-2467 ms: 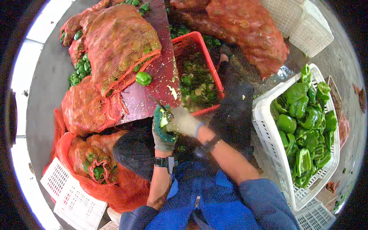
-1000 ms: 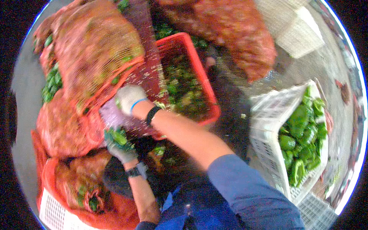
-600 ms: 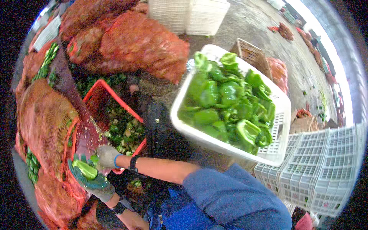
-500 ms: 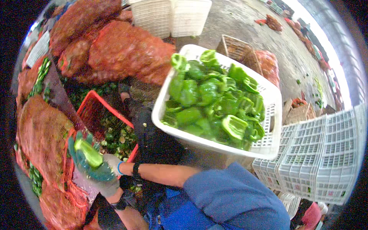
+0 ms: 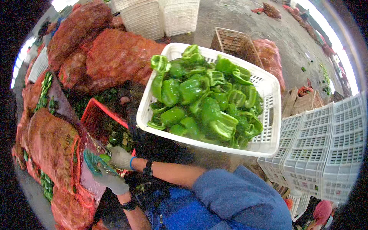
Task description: Removing the stems and seeds from green peppers using a knife and placing the cleaned peppers into a basket.
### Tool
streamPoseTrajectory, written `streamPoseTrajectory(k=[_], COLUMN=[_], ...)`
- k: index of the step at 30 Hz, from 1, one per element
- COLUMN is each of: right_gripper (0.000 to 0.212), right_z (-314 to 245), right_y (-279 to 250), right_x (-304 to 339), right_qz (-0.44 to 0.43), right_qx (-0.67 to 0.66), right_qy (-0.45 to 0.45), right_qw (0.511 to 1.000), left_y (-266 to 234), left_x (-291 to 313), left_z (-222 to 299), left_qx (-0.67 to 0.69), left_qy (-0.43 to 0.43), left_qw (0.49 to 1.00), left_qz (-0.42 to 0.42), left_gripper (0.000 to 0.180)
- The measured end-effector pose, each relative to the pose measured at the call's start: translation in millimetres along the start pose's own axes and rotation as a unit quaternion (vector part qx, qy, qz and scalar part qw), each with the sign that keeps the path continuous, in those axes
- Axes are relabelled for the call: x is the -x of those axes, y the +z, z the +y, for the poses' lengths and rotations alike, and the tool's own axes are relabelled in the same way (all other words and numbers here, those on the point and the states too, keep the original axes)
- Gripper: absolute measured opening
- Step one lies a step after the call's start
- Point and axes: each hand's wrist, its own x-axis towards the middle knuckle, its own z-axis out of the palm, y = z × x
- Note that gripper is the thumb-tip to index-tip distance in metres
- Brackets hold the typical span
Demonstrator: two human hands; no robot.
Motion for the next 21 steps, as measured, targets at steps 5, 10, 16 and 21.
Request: streamPoseTrajectory(k=[5, 10, 16, 21], right_gripper=[0.061, 0.033, 0.054, 0.034], right_z=[-60, -63, -67, -55], right_y=[-22, -2, 16, 30], right_x=[10, 14, 18, 30], right_qz=[-0.086, -0.084, -0.076, -0.119], right_qx=[0.050, 0.208, 0.116, 0.152], right_qy=[-0.011, -0.075, -0.041, -0.069], right_qw=[0.995, 0.972, 0.990, 0.979], left_y=[-101, -94, -120, -137], left_x=[-7, 3, 25, 22], left_z=[-89, -99, -125, -135], left_qx=[0.031, 0.030, 0.427, 0.512], left_qy=[-0.117, -0.133, -0.284, -0.252], left_qw=[0.991, 0.990, 0.846, 0.794], left_qz=[0.060, 0.037, 0.148, 0.210], left_gripper=[0.054, 0.045, 0.048, 0.048])
